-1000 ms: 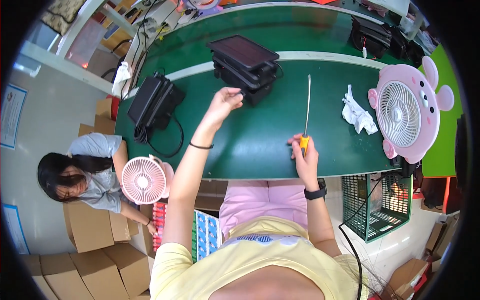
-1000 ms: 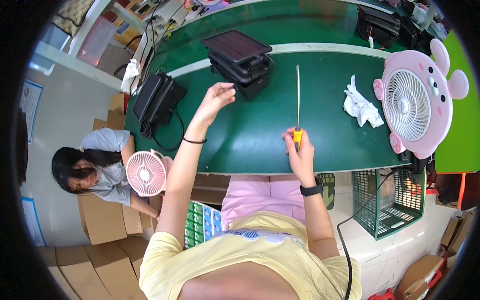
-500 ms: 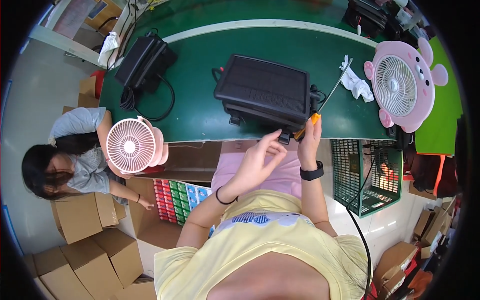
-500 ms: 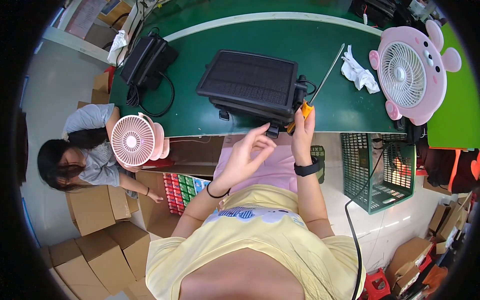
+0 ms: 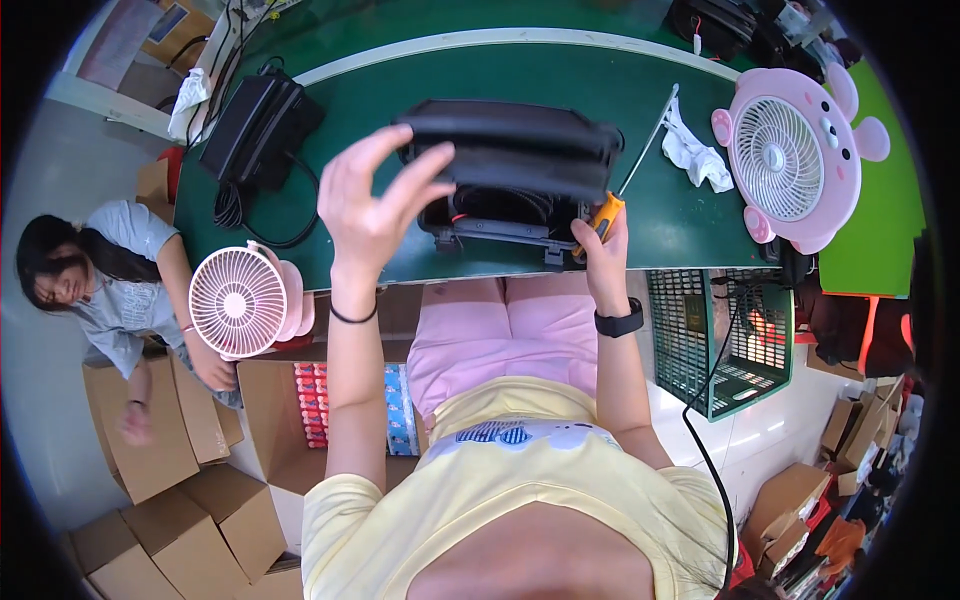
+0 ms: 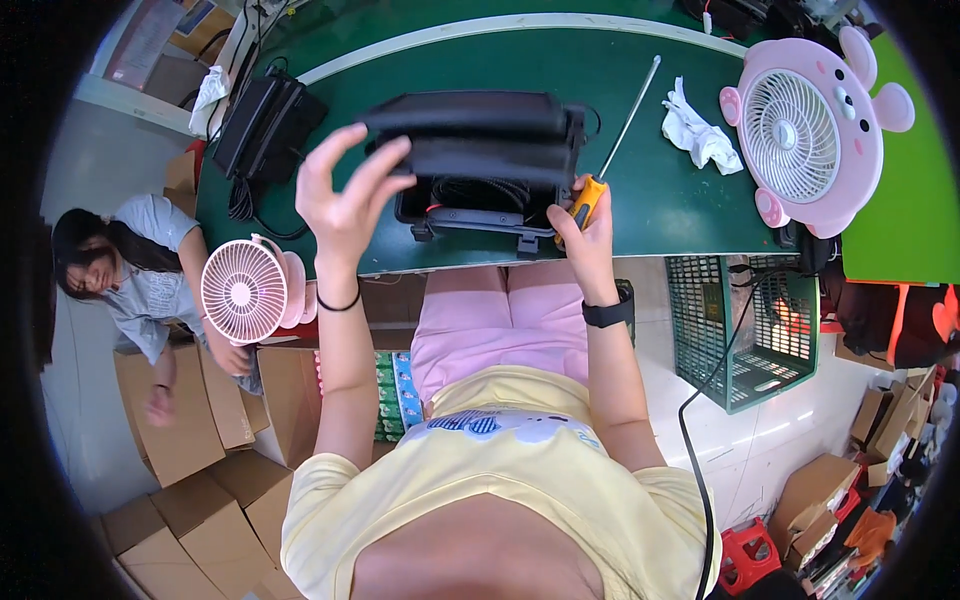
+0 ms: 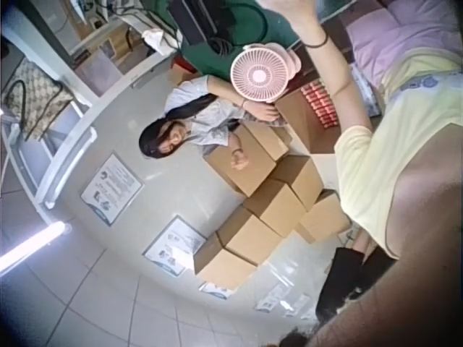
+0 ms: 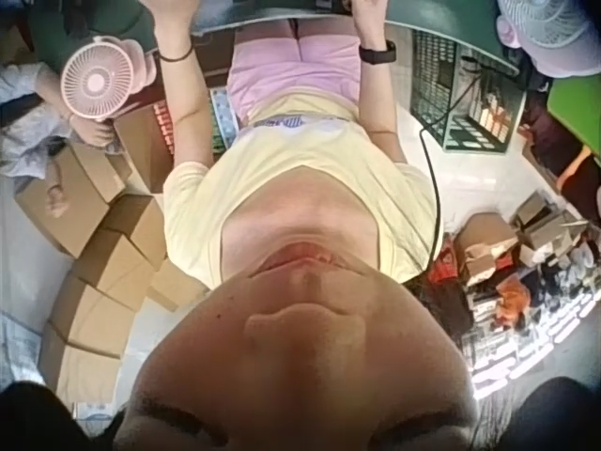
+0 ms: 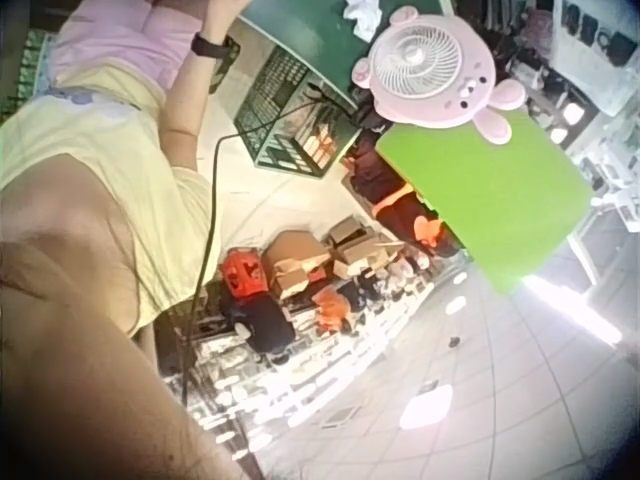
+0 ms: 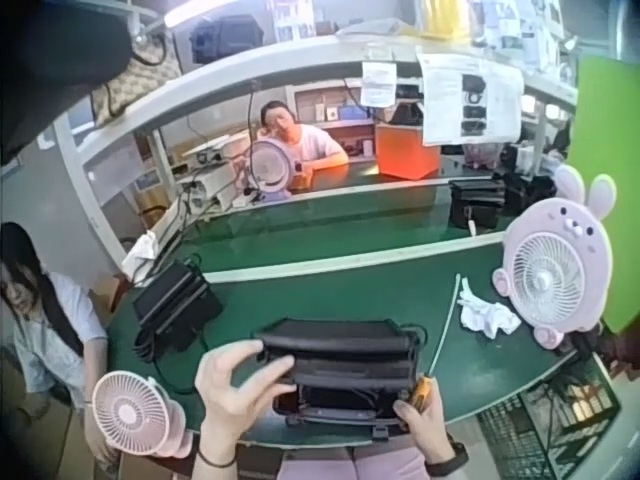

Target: Assembling electronic internal components and a solar panel into a plastic enclosure using a screwdriver.

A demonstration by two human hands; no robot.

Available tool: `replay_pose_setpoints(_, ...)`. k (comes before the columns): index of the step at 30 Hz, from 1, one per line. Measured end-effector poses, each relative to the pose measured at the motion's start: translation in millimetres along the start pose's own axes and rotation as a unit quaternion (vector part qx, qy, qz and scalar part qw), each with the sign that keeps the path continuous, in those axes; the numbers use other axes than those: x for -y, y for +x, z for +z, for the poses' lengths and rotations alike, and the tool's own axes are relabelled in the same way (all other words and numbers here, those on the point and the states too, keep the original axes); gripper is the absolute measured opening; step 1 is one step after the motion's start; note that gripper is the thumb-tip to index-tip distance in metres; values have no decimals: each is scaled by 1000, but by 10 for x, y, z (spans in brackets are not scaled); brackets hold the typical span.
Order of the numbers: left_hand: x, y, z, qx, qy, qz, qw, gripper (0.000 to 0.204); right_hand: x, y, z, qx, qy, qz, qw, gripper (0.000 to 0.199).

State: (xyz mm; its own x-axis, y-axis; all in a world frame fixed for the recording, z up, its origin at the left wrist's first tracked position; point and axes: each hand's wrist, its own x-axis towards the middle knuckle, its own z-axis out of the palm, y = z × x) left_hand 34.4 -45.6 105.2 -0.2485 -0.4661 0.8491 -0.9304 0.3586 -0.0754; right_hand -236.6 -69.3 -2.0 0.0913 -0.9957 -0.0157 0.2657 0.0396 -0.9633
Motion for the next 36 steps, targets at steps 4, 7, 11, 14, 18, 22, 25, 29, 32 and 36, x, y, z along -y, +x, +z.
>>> replay_pose_setpoints(4,58,332,352,-36,-61,-119,990,31,-125,104,-59,28,48,-37,998,44)
replay_pose_setpoints(7,-79,365,402,10,-134,-121,984,28,-155,84,-45,26,67,-33,997,45)
replay_pose_setpoints(11,-356,109,383,225,-188,-72,953,45,-210,105,-75,24,73,-35,996,47)
replay_pose_setpoints(14,-409,-18,305,180,-207,-145,951,46,-208,116,-61,31,77,-42,996,47)
replay_pose_setpoints(18,-430,-129,104,30,-174,-211,962,48,-213,135,-65,27,61,-42,997,48)
replay_pose_setpoints(22,-369,-355,-62,-197,-138,-284,928,57,-197,124,-62,28,66,-42,997,48)
replay_pose_setpoints(25,-266,-503,-62,-164,43,-256,952,49,-205,151,-76,31,68,-39,996,48)
replay_pose_setpoints(29,-246,-865,-38,102,-9,-209,972,47,-180,164,-76,35,72,-34,996,48)
replay_pose_setpoints(32,-351,-1033,-53,96,-23,-66,993,53,-178,162,-67,29,81,-24,996,48)
replay_pose_setpoints(36,-483,-1028,-82,160,10,70,985,47,-185,162,-72,30,81,-31,996,48)
